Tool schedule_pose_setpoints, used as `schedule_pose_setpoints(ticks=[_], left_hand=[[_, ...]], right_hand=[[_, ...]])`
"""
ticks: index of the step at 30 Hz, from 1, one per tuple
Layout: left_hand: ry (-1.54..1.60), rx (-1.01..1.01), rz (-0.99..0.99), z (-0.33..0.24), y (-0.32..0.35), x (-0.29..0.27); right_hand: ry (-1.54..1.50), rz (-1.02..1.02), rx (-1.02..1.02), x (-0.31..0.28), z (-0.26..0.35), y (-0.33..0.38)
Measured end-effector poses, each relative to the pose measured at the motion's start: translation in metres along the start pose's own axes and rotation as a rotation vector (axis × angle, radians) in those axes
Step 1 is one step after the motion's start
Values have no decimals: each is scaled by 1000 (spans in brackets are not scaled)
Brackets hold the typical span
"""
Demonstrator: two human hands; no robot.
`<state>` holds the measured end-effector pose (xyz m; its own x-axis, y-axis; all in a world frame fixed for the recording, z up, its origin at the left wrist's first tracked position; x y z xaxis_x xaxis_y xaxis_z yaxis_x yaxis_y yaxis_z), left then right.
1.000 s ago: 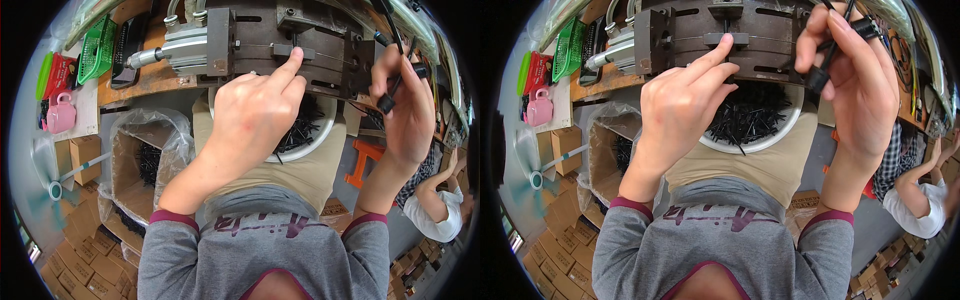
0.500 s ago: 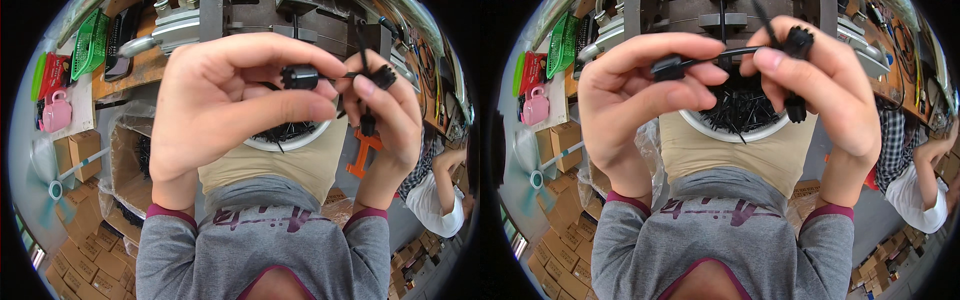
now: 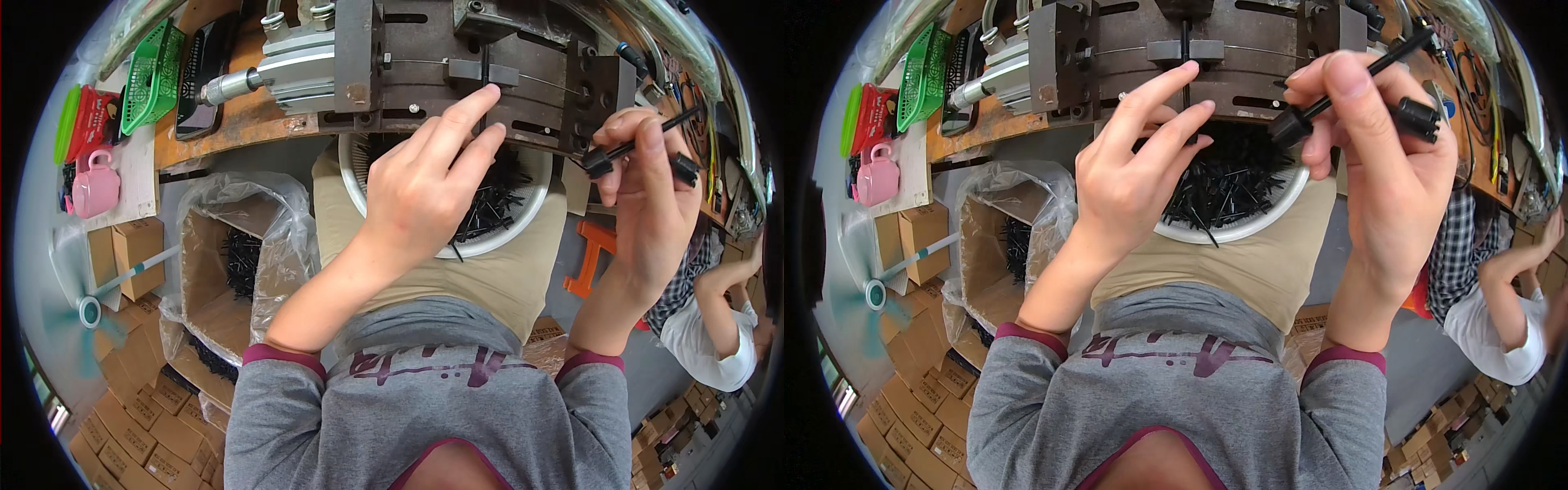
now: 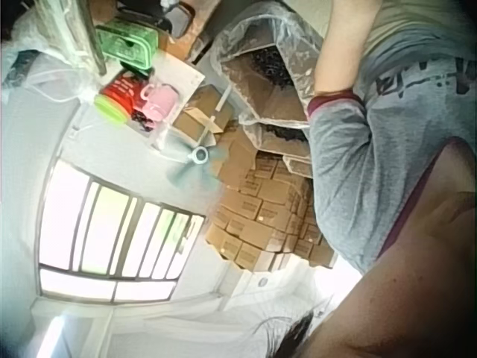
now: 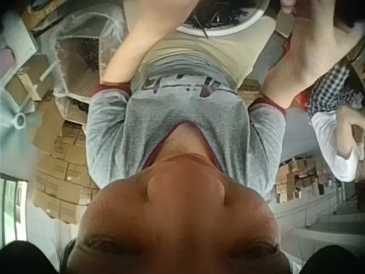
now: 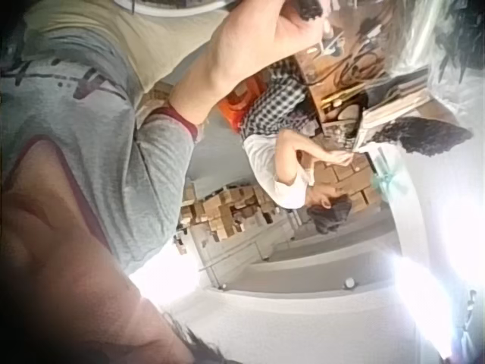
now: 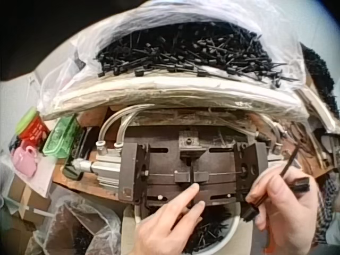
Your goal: Using a manual fixture to assemble small black plastic electrical or mechanical components.
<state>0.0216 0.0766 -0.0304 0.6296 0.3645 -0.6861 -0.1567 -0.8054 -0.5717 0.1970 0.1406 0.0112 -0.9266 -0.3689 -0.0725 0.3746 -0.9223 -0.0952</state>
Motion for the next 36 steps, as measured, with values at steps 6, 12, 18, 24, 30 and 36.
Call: schedule_pose_setpoints(ticks=[6, 12, 18, 24, 30, 36], left_hand=[[-240, 27, -14, -7, -9, -2], [-299, -8, 37, -2, -11, -7], [-281, 3, 60, -2, -14, -8], [224, 141, 75, -22, -15, -28], [277, 53, 49, -21, -13, -47], [-182, 9, 125, -10, -9, -18]], right_hand=[[-60, -1, -3, 0, -4, 7], [-63, 17, 65, 4, -2, 7], [-85, -90, 83, 8, -6, 6], [-53, 15, 151, 31, -16, 2], [6, 19, 3, 32, -7, -7], [-256, 154, -273, 17, 5, -2]])
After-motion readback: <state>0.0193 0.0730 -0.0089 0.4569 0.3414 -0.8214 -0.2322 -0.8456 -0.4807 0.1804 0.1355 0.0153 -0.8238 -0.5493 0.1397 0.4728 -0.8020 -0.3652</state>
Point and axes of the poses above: each hand's wrist, its own y-axis away from the middle knuckle, its own x-axis out of the palm, z = x × y, the point moved 7 cm from there along -y, towards the middle knuckle, and after that the axes turned 8 degrees about z, right-handed, at the moved point
